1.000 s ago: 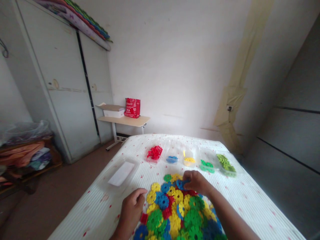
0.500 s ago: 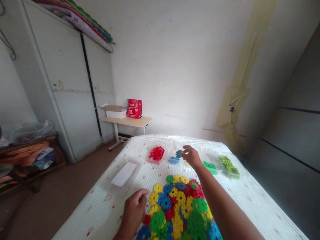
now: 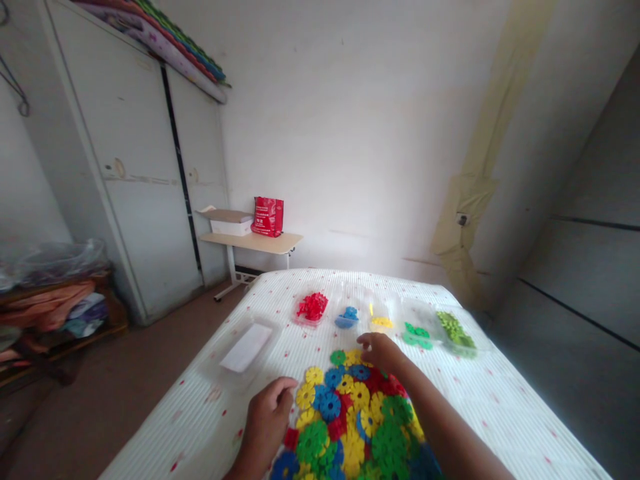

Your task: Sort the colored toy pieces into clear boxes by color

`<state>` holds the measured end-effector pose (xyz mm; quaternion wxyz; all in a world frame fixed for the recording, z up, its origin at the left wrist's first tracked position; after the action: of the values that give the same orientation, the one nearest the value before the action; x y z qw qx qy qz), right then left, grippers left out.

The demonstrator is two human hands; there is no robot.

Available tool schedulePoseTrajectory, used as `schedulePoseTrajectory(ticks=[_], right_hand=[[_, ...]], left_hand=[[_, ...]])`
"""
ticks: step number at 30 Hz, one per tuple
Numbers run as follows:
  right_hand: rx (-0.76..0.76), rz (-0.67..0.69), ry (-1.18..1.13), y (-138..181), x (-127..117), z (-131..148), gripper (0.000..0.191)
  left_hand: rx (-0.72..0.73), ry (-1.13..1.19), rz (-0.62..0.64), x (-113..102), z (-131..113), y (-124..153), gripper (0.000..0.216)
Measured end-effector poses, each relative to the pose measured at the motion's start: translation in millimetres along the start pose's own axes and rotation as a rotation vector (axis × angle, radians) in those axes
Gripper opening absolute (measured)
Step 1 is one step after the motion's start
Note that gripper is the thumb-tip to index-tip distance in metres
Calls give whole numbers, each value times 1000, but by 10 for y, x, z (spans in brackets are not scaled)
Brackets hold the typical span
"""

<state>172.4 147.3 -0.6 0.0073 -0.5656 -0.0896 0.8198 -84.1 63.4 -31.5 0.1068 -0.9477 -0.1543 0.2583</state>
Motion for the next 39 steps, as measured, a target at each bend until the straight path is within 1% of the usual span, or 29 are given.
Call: schedulePoseTrajectory(ticks=[4,7,13,18,24,31,39], right_hand=[[2,67,80,-32,197,-31,42],[-1,103,119,-56,251,-38,41],[-17,126,139,-36,204,-13,32],[28,98,127,37,83,-52,28],[59,61,14,109,-78,-154,13],[106,56,-172,142,-109,-300,23],[192,118,-381,289,-109,-346,11]], left_hand=[[-16,22,1,-5,1,-4,29],[-21,-1,11,6,23,-3,31],[-3,-21,14,5,19,-2,31],[35,-26,-11,-10,-2,-8,29],[33,-42,9,20,32,-18,31],[-22,13,32,45,74,-11,29],[-14,30,15,24,62,-6,28]])
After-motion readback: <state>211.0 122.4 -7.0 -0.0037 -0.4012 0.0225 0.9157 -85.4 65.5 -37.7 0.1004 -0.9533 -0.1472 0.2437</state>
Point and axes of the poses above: each hand's wrist, its own y-axis away from the middle knuckle, its own x-axis out of the palm, z = x × y, the point moved 7 cm from there along -y, towards the middle knuckle, and after that the axes turned 9 degrees about -z, right-handed, at the moved point
